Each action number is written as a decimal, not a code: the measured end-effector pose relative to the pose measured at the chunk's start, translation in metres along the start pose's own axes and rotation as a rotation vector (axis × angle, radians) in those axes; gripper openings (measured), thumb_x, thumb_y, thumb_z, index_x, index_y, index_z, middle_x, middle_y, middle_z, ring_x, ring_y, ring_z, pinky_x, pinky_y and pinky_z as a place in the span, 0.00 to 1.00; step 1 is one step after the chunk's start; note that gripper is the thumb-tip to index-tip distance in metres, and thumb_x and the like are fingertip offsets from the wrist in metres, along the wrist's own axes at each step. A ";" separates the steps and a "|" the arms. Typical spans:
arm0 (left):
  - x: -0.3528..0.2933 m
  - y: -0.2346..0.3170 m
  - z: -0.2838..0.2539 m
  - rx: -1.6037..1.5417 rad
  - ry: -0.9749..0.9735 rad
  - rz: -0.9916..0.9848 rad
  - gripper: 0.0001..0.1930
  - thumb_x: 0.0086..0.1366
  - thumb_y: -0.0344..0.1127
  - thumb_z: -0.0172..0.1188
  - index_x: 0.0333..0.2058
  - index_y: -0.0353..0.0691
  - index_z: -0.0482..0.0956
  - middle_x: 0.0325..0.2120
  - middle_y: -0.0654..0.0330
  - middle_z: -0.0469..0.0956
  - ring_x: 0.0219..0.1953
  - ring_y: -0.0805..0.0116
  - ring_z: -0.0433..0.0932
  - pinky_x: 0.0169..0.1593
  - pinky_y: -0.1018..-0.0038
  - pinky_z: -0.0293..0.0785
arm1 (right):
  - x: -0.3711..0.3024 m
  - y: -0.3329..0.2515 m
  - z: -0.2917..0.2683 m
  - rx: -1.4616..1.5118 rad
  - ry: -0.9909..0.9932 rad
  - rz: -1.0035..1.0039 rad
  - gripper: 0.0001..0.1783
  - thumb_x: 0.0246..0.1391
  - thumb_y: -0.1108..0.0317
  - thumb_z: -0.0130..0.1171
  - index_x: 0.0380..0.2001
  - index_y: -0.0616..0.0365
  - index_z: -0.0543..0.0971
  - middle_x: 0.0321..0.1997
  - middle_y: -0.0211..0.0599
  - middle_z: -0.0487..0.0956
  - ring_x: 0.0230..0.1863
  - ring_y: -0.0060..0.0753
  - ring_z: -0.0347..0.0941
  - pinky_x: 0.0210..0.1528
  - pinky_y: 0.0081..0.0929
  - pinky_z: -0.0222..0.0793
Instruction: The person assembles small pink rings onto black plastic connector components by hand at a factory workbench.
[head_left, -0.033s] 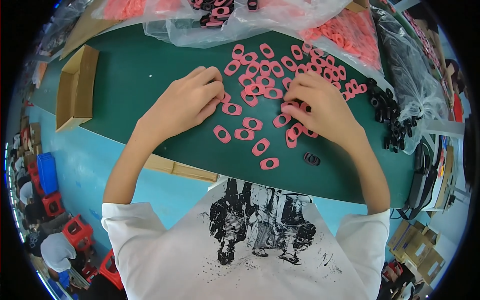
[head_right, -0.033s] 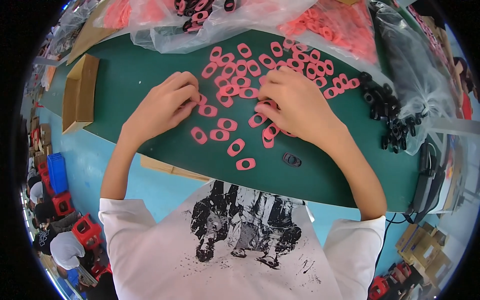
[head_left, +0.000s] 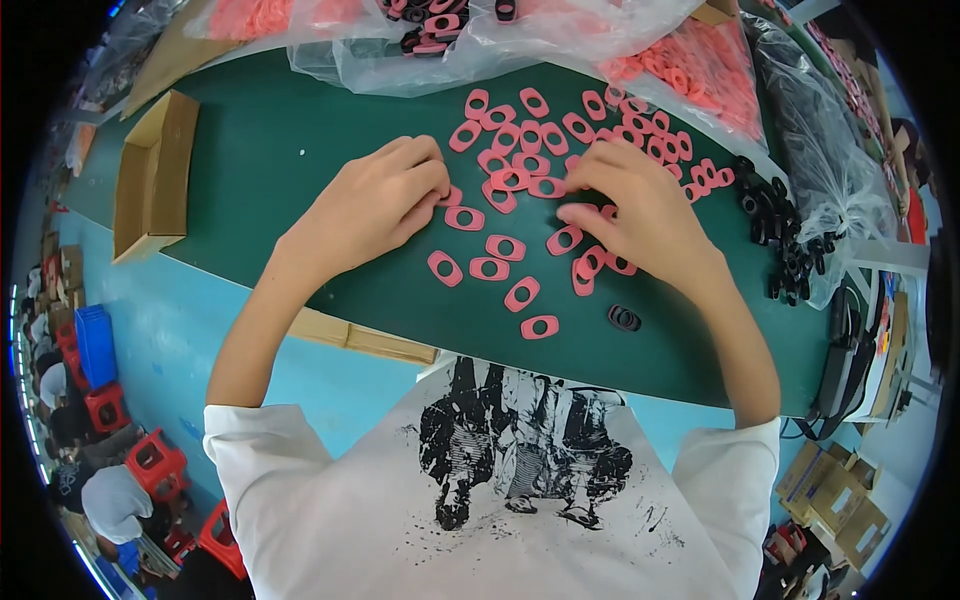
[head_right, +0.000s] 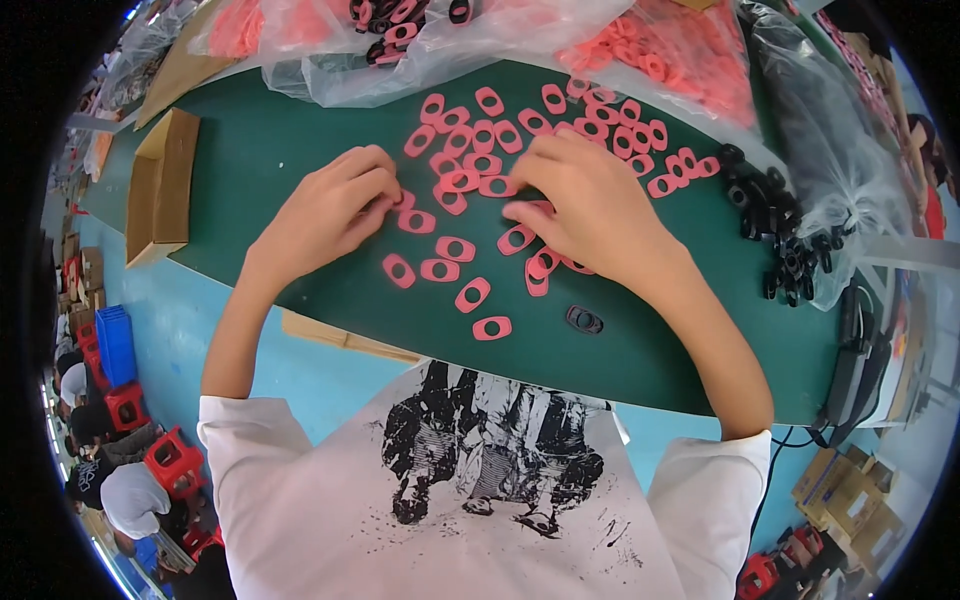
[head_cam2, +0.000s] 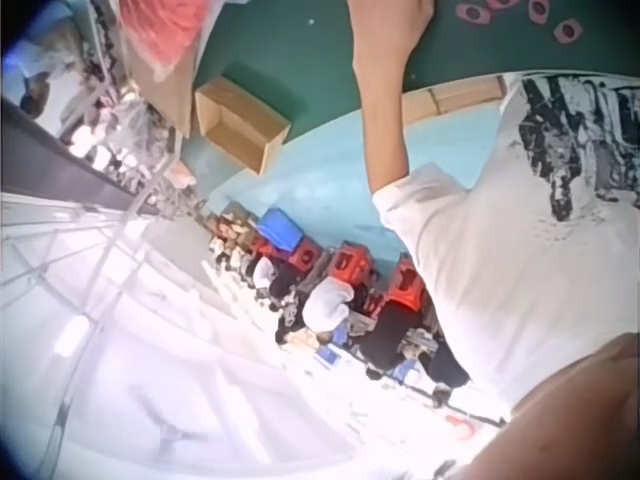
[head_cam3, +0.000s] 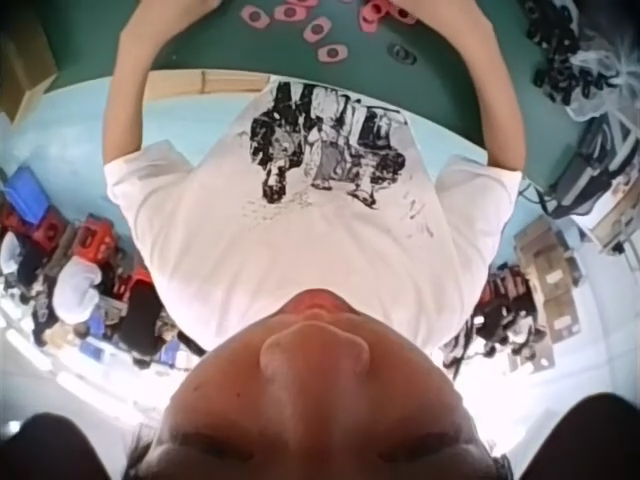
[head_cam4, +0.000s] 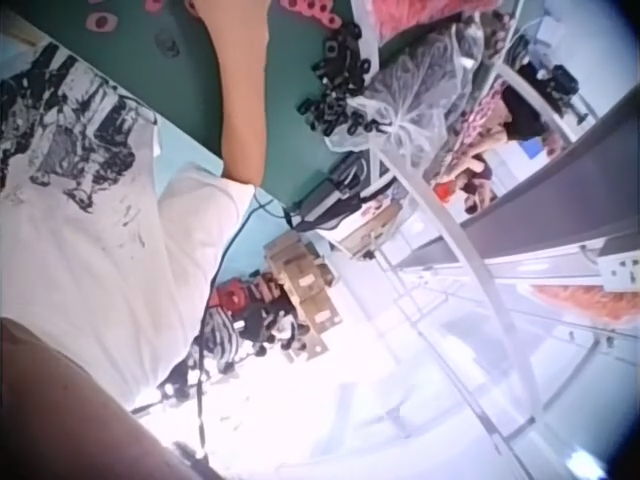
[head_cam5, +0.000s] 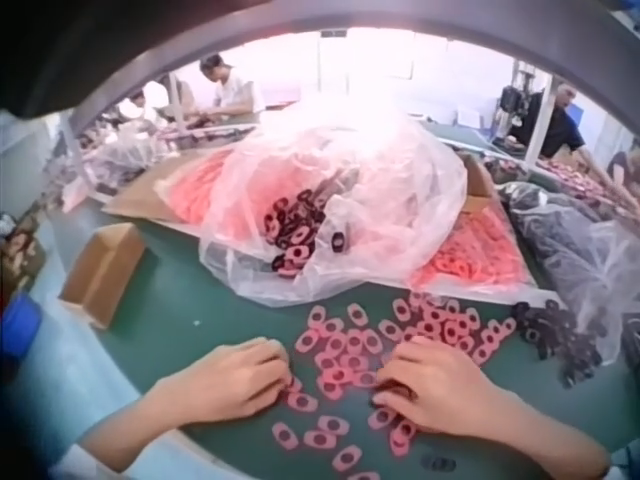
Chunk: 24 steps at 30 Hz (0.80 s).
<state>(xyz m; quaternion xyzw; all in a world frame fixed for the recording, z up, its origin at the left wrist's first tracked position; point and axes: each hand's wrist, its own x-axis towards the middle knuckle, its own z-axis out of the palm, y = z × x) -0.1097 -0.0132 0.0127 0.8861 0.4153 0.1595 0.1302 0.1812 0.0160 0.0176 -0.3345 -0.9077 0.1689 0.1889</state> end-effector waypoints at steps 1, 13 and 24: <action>-0.001 -0.002 0.001 -0.029 -0.033 -0.022 0.07 0.56 0.24 0.63 0.33 0.38 0.76 0.35 0.61 0.72 0.39 0.60 0.74 0.38 0.66 0.75 | 0.004 -0.002 0.003 0.001 0.005 0.001 0.10 0.43 0.73 0.69 0.31 0.58 0.79 0.34 0.33 0.76 0.39 0.38 0.72 0.41 0.34 0.71; -0.003 0.002 0.002 -0.133 0.061 -0.055 0.07 0.56 0.23 0.62 0.34 0.36 0.75 0.33 0.60 0.74 0.37 0.61 0.76 0.36 0.67 0.76 | 0.004 -0.008 0.017 0.073 0.046 -0.035 0.10 0.47 0.75 0.67 0.34 0.59 0.77 0.31 0.32 0.77 0.35 0.35 0.73 0.33 0.32 0.72; 0.003 -0.004 0.013 -0.229 0.126 -0.241 0.06 0.58 0.25 0.61 0.36 0.37 0.77 0.33 0.60 0.75 0.37 0.60 0.76 0.39 0.66 0.74 | 0.008 0.002 0.019 0.070 0.046 -0.159 0.09 0.47 0.76 0.66 0.34 0.58 0.79 0.34 0.33 0.76 0.37 0.37 0.74 0.34 0.29 0.73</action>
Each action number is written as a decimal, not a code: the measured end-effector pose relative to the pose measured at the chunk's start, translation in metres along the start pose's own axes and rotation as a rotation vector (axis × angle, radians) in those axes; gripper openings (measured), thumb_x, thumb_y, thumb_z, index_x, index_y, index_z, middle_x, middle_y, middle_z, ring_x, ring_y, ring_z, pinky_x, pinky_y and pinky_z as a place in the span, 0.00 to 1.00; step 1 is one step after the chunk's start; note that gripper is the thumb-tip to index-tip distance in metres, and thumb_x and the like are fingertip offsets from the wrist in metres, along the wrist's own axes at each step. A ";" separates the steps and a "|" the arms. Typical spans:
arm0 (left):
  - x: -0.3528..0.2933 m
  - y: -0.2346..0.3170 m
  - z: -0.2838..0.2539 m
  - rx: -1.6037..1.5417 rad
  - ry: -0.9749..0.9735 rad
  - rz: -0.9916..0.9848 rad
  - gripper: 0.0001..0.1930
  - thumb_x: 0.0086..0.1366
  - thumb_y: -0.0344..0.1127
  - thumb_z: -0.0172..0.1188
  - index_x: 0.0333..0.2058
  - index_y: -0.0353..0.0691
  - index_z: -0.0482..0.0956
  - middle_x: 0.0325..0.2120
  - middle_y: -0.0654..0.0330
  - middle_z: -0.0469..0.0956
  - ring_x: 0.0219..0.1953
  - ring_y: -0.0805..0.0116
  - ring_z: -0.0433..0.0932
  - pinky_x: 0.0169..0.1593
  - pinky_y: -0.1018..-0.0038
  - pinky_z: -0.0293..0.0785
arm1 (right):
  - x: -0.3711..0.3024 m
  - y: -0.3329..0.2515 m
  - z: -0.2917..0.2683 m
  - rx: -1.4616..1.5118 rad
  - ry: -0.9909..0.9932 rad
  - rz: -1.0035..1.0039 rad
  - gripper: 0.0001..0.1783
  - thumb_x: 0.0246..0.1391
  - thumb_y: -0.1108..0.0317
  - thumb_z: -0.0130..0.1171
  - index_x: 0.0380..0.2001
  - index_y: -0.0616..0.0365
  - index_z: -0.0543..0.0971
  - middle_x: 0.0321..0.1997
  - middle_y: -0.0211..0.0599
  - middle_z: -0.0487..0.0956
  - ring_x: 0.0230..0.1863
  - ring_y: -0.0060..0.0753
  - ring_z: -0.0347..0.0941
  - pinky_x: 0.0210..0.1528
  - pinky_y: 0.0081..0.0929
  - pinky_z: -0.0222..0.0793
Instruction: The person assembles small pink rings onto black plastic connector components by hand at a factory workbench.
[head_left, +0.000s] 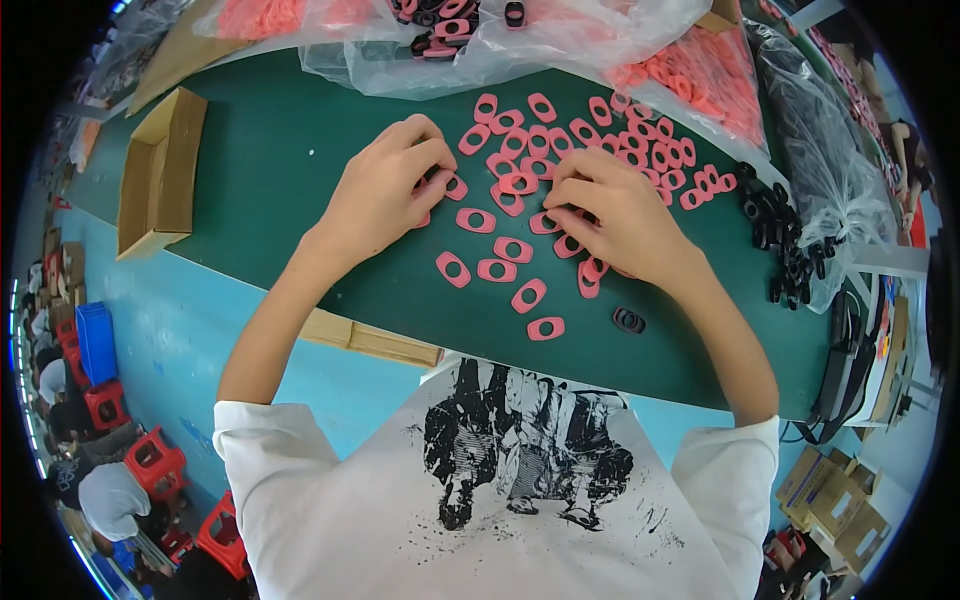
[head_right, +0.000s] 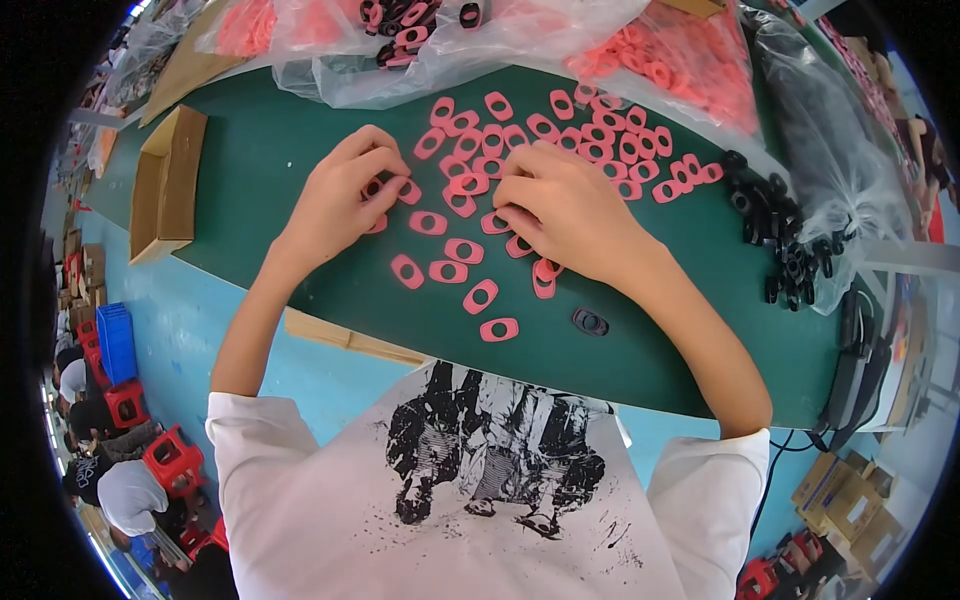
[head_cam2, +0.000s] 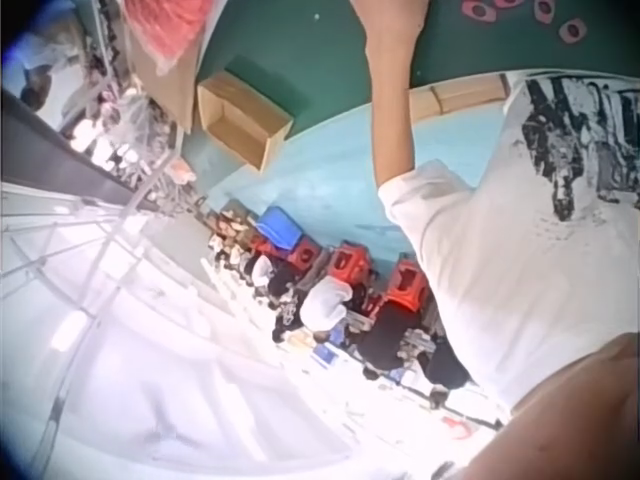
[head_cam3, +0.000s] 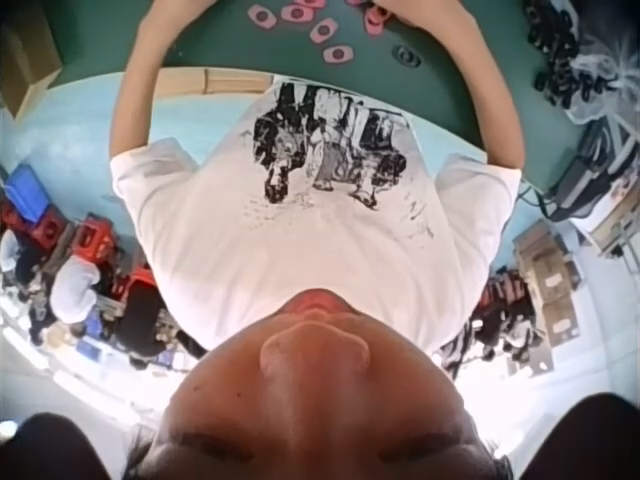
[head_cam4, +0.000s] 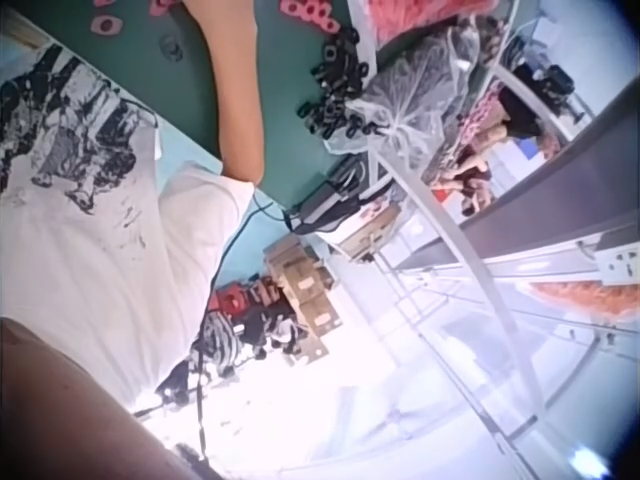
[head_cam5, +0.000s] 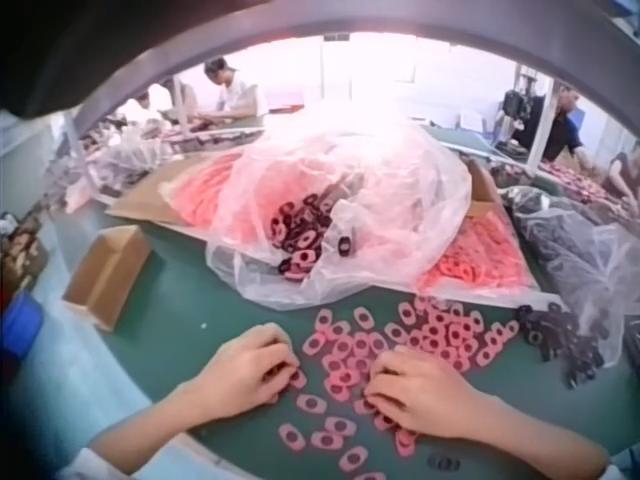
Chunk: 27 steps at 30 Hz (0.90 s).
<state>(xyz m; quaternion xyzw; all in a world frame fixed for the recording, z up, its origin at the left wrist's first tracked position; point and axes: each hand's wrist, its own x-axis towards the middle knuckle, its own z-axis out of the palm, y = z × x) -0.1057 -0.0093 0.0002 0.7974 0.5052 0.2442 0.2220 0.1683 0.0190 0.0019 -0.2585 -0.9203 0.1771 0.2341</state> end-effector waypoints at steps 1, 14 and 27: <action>0.000 0.000 0.002 0.040 0.004 -0.008 0.07 0.58 0.26 0.61 0.36 0.38 0.78 0.35 0.60 0.75 0.38 0.61 0.76 0.40 0.66 0.74 | 0.001 -0.002 0.000 0.001 -0.001 0.000 0.09 0.47 0.76 0.66 0.34 0.58 0.79 0.34 0.33 0.76 0.37 0.37 0.74 0.34 0.29 0.73; 0.028 0.004 0.014 0.169 0.035 0.398 0.06 0.57 0.28 0.63 0.35 0.40 0.79 0.38 0.61 0.74 0.43 0.61 0.73 0.44 0.65 0.76 | 0.005 -0.009 0.005 -0.163 0.061 -0.051 0.08 0.42 0.75 0.67 0.27 0.58 0.77 0.35 0.30 0.75 0.39 0.36 0.71 0.40 0.31 0.70; 0.019 -0.001 0.014 0.008 0.137 0.102 0.04 0.58 0.29 0.63 0.30 0.36 0.76 0.26 0.59 0.75 0.33 0.61 0.76 0.38 0.65 0.74 | 0.047 0.013 0.010 -0.147 0.096 0.117 0.12 0.47 0.65 0.67 0.34 0.58 0.79 0.33 0.31 0.76 0.39 0.36 0.72 0.40 0.34 0.71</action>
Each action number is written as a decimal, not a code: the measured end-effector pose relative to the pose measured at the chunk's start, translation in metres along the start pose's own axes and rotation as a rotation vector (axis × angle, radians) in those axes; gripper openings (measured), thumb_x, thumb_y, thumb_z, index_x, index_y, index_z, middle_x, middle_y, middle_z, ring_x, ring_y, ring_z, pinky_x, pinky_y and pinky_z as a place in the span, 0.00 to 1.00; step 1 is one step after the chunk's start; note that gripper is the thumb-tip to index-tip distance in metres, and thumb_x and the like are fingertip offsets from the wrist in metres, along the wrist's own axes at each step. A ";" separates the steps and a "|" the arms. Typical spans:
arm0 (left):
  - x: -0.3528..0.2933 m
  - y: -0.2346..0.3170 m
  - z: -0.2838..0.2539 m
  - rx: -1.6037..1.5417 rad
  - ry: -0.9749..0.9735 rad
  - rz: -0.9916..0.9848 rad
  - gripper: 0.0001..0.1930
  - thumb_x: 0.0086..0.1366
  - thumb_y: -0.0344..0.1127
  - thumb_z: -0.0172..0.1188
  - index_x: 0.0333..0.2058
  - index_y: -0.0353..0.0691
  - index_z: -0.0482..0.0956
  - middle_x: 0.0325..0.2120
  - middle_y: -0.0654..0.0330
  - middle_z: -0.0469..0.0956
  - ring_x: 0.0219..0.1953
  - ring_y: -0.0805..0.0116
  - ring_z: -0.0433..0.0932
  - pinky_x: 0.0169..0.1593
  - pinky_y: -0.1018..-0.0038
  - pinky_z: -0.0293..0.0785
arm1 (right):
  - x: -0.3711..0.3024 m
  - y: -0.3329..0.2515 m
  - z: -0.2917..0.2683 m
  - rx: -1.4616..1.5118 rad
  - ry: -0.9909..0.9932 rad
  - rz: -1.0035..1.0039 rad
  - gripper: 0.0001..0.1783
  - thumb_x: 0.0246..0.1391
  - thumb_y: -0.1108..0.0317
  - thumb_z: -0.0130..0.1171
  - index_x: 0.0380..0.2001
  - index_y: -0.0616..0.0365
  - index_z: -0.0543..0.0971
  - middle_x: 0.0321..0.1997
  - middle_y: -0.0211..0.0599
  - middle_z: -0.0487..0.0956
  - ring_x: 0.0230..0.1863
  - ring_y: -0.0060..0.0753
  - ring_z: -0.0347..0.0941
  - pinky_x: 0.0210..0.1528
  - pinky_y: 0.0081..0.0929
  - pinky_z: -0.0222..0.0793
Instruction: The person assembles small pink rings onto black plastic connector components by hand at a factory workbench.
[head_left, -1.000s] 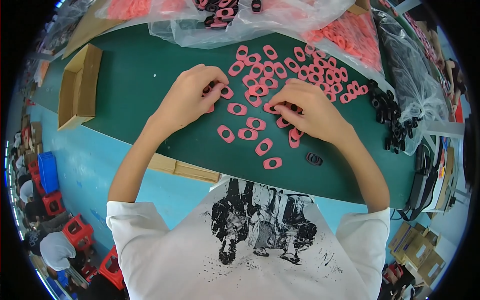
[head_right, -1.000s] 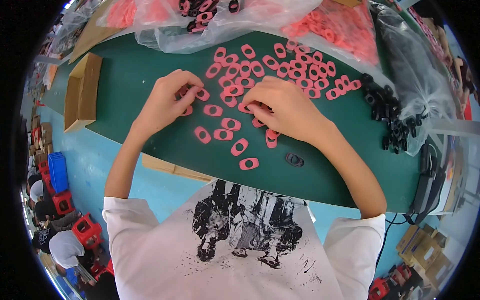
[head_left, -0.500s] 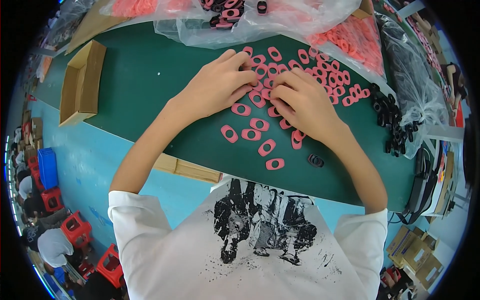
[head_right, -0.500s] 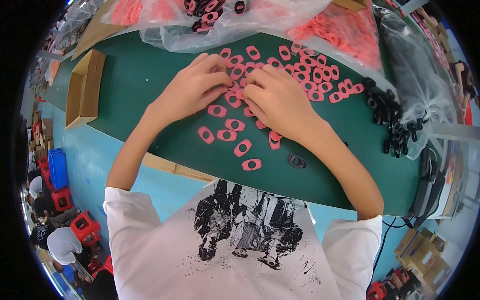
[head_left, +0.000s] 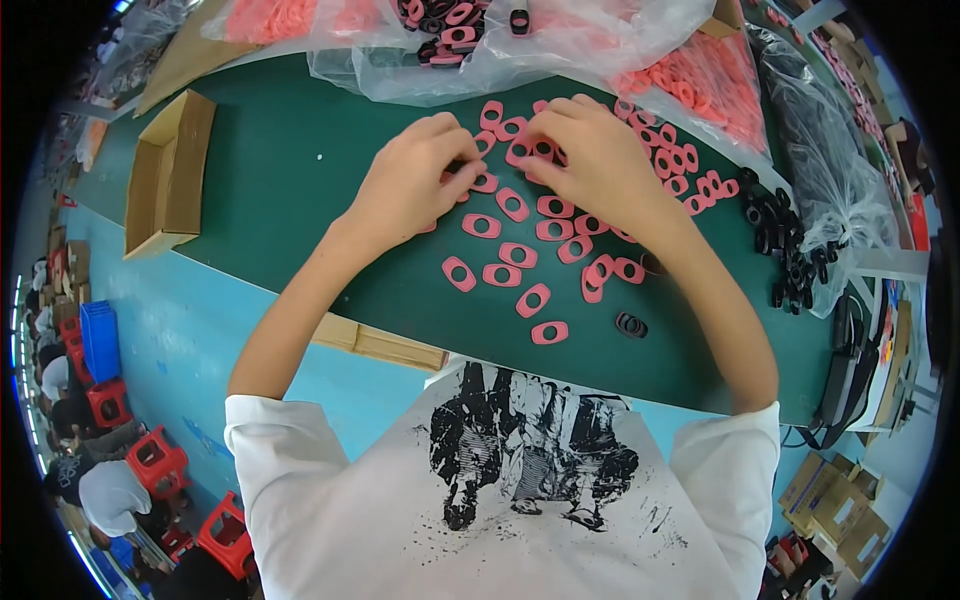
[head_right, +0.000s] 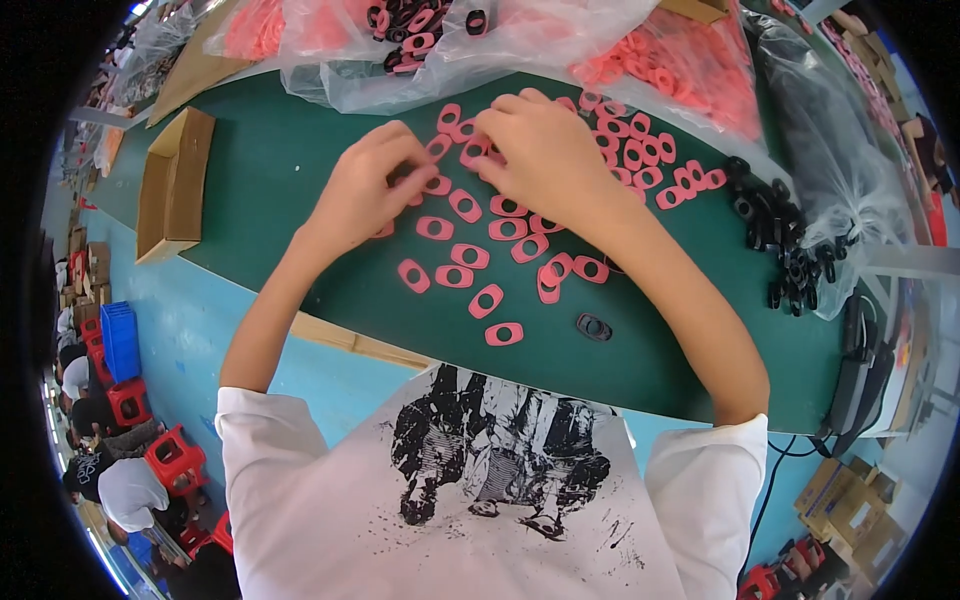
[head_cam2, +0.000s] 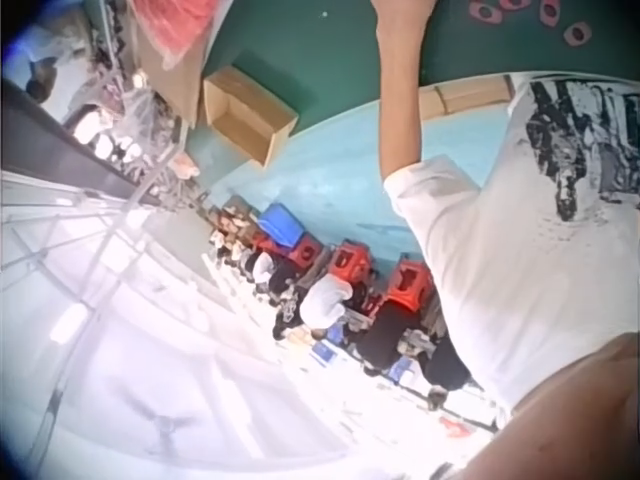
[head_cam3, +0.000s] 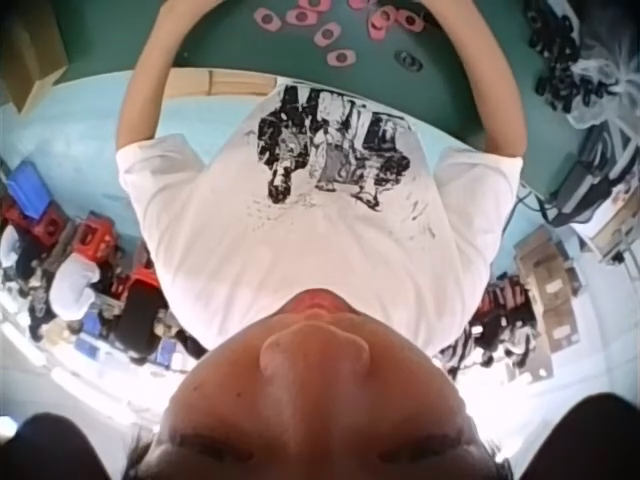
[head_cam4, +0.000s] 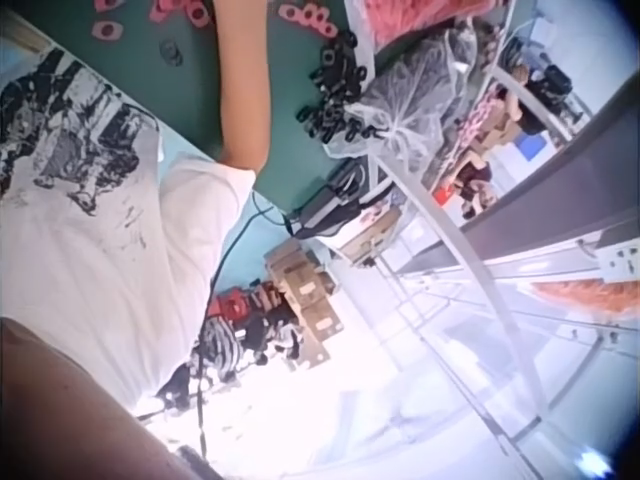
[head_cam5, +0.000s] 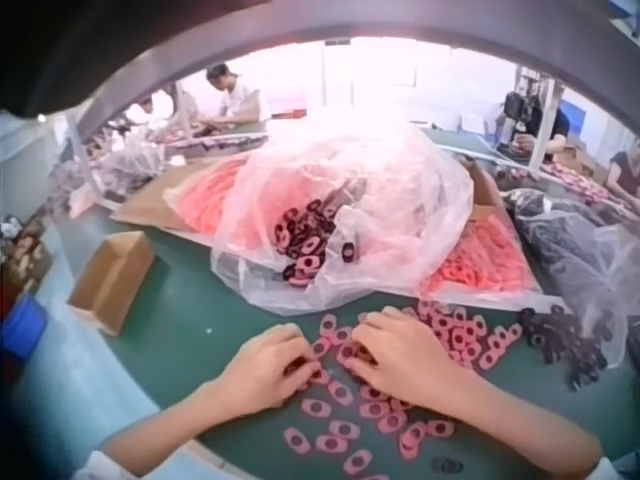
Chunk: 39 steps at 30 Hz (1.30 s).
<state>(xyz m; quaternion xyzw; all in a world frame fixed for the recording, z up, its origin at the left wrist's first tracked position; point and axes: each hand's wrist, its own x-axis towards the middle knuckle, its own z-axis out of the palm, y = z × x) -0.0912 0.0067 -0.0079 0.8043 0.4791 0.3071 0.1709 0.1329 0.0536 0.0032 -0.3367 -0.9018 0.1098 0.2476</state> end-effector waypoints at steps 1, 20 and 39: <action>0.003 -0.001 0.000 -0.029 0.015 -0.083 0.05 0.59 0.29 0.63 0.30 0.36 0.77 0.26 0.59 0.75 0.31 0.61 0.77 0.37 0.65 0.74 | 0.002 -0.005 0.002 -0.034 -0.021 -0.004 0.13 0.46 0.65 0.68 0.34 0.58 0.79 0.33 0.31 0.76 0.39 0.36 0.71 0.40 0.34 0.71; 0.013 -0.024 -0.016 0.236 -0.024 -0.179 0.06 0.60 0.33 0.60 0.33 0.36 0.78 0.32 0.56 0.77 0.34 0.53 0.77 0.39 0.62 0.74 | 0.011 0.017 -0.021 0.078 0.147 -0.004 0.05 0.52 0.72 0.62 0.33 0.61 0.81 0.31 0.33 0.80 0.27 0.35 0.72 0.31 0.29 0.69; 0.031 0.001 0.025 0.203 -0.064 0.432 0.13 0.51 0.25 0.62 0.38 0.39 0.82 0.44 0.62 0.78 0.49 0.59 0.72 0.54 0.65 0.72 | -0.010 0.017 -0.016 0.009 -0.098 0.048 0.14 0.45 0.76 0.64 0.39 0.58 0.80 0.36 0.35 0.80 0.43 0.39 0.74 0.43 0.34 0.72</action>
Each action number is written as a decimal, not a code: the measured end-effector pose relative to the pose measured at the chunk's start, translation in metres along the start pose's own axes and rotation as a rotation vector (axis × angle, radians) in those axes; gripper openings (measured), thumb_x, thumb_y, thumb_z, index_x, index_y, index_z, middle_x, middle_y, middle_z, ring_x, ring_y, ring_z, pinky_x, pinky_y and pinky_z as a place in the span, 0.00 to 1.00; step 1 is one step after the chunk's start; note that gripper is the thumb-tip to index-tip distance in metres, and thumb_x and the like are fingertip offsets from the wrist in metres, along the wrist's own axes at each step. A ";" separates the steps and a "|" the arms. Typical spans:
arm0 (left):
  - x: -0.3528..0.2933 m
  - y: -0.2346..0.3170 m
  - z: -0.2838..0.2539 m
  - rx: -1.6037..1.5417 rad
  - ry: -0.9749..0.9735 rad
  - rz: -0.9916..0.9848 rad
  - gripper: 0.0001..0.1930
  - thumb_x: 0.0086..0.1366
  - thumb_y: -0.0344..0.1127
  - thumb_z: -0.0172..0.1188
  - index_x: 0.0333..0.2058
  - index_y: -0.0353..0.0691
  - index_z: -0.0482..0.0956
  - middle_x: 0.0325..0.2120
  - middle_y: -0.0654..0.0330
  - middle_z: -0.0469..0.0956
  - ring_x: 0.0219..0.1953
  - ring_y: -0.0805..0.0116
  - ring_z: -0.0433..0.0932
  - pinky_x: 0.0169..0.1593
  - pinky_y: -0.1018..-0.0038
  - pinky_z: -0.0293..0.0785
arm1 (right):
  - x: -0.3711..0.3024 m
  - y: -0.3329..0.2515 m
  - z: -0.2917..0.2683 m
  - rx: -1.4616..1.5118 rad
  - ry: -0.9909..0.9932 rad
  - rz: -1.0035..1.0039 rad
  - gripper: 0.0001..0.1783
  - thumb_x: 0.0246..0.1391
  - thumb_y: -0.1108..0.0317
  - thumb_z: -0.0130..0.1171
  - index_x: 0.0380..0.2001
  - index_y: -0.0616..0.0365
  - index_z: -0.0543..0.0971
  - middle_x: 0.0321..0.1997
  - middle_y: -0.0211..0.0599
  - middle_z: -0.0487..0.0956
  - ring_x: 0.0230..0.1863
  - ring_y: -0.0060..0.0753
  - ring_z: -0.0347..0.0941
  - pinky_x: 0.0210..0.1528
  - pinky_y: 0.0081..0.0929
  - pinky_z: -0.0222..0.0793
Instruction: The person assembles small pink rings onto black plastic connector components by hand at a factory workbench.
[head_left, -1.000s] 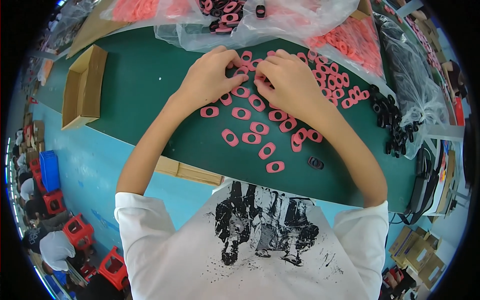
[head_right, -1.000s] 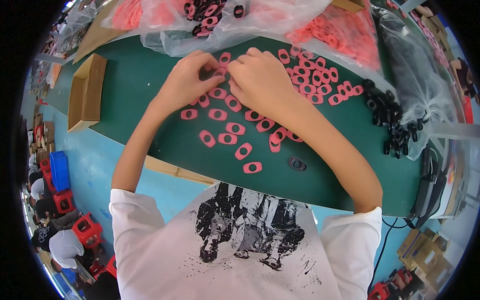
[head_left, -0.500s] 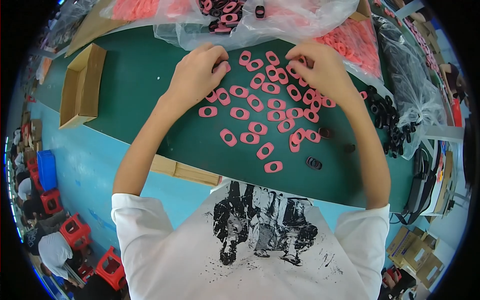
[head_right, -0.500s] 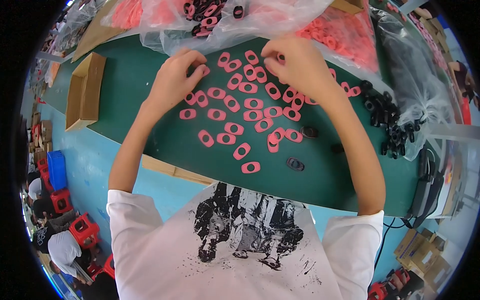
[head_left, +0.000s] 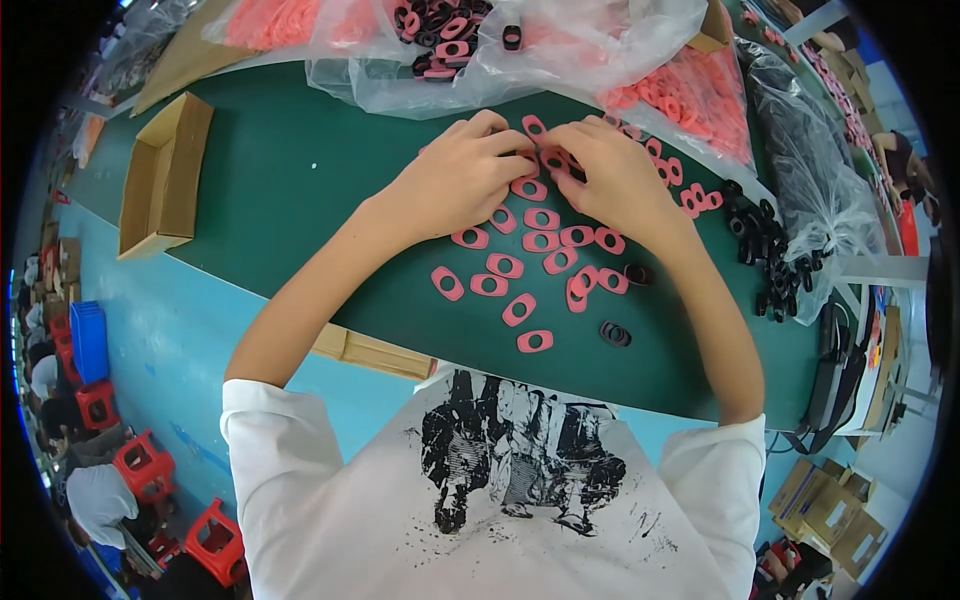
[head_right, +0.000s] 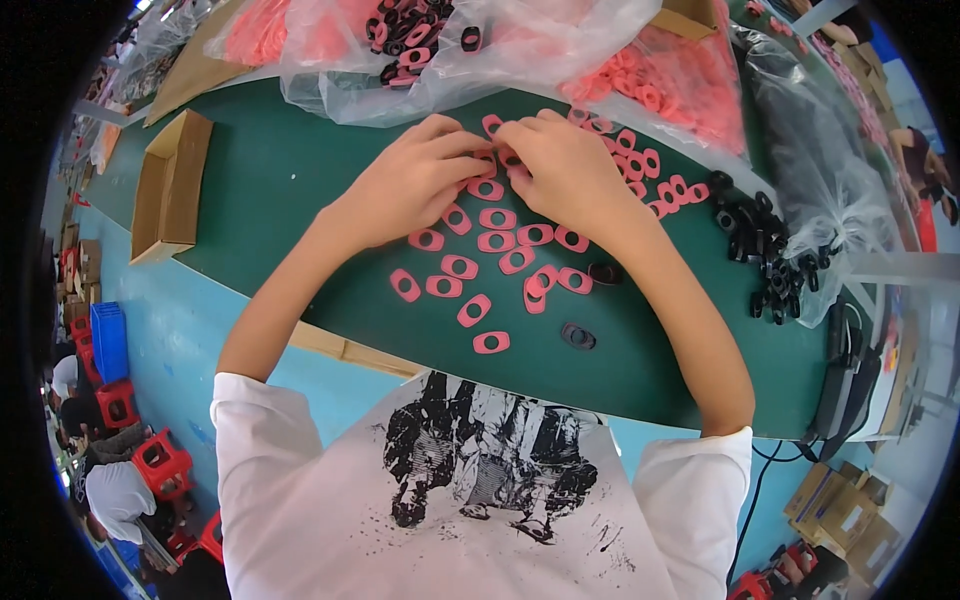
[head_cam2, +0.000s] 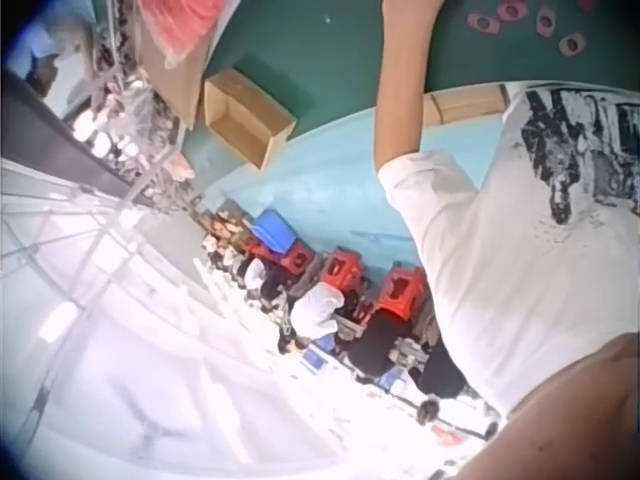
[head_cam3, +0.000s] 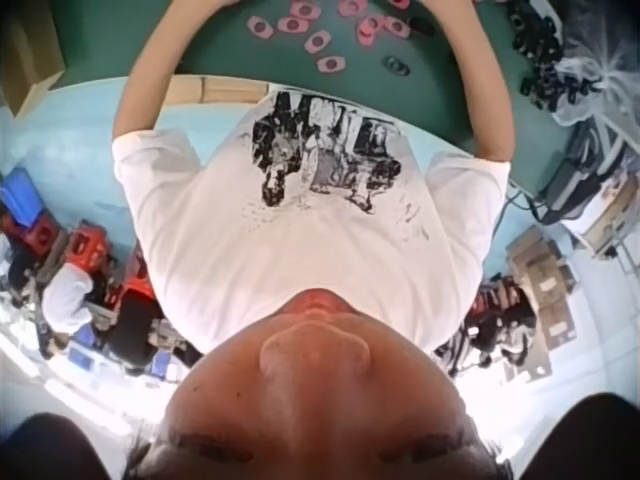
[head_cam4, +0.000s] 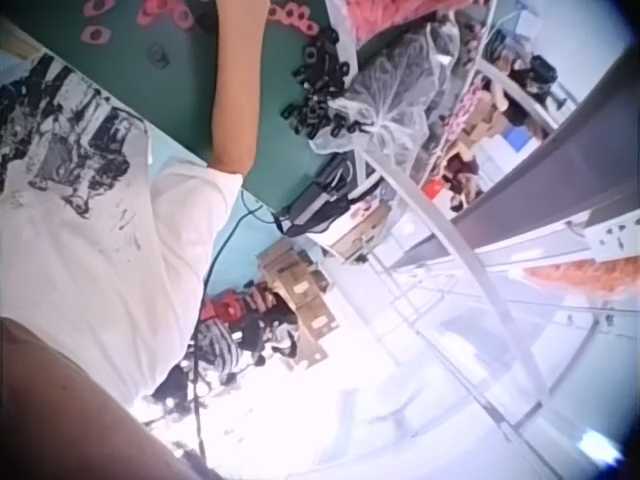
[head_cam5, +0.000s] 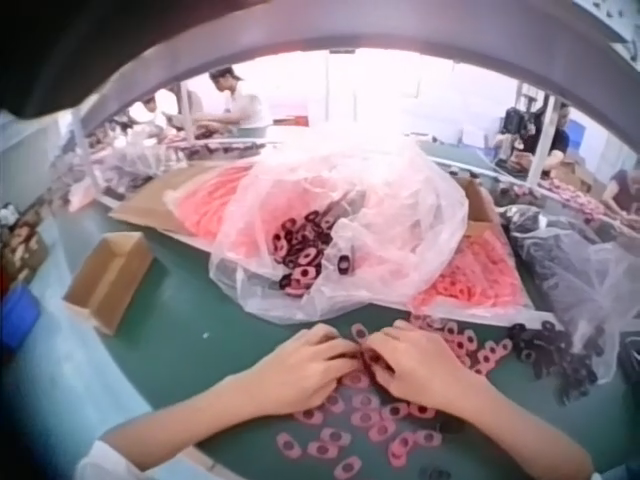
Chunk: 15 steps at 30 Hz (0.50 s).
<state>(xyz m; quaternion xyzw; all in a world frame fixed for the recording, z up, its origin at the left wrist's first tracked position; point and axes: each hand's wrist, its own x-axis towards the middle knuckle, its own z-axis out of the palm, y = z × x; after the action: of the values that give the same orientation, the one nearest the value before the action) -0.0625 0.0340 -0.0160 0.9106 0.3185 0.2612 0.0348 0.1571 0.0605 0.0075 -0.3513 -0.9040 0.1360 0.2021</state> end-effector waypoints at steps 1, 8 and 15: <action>0.000 0.001 -0.002 -0.005 0.004 -0.009 0.13 0.51 0.24 0.62 0.38 0.38 0.82 0.44 0.61 0.78 0.49 0.58 0.72 0.54 0.65 0.72 | -0.002 -0.001 0.002 0.058 0.032 0.026 0.16 0.46 0.77 0.62 0.42 0.58 0.79 0.36 0.35 0.81 0.43 0.38 0.75 0.41 0.33 0.73; 0.024 -0.024 0.007 -0.092 0.132 -0.073 0.12 0.53 0.21 0.57 0.37 0.35 0.81 0.42 0.58 0.78 0.48 0.56 0.74 0.50 0.64 0.74 | 0.006 0.002 0.001 0.289 0.053 0.165 0.21 0.50 0.79 0.57 0.50 0.61 0.76 0.32 0.38 0.84 0.20 0.22 0.72 0.28 0.21 0.70; 0.034 -0.039 0.004 -0.152 -0.076 -0.110 0.09 0.56 0.26 0.62 0.37 0.36 0.80 0.37 0.57 0.77 0.46 0.56 0.74 0.48 0.64 0.73 | 0.012 0.018 0.015 0.340 0.096 0.164 0.18 0.50 0.77 0.60 0.47 0.60 0.77 0.30 0.34 0.84 0.25 0.25 0.73 0.31 0.23 0.70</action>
<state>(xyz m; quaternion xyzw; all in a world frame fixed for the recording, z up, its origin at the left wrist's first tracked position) -0.0595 0.0857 -0.0132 0.8957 0.3457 0.2477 0.1299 0.1524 0.0799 -0.0089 -0.3904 -0.8257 0.2860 0.2898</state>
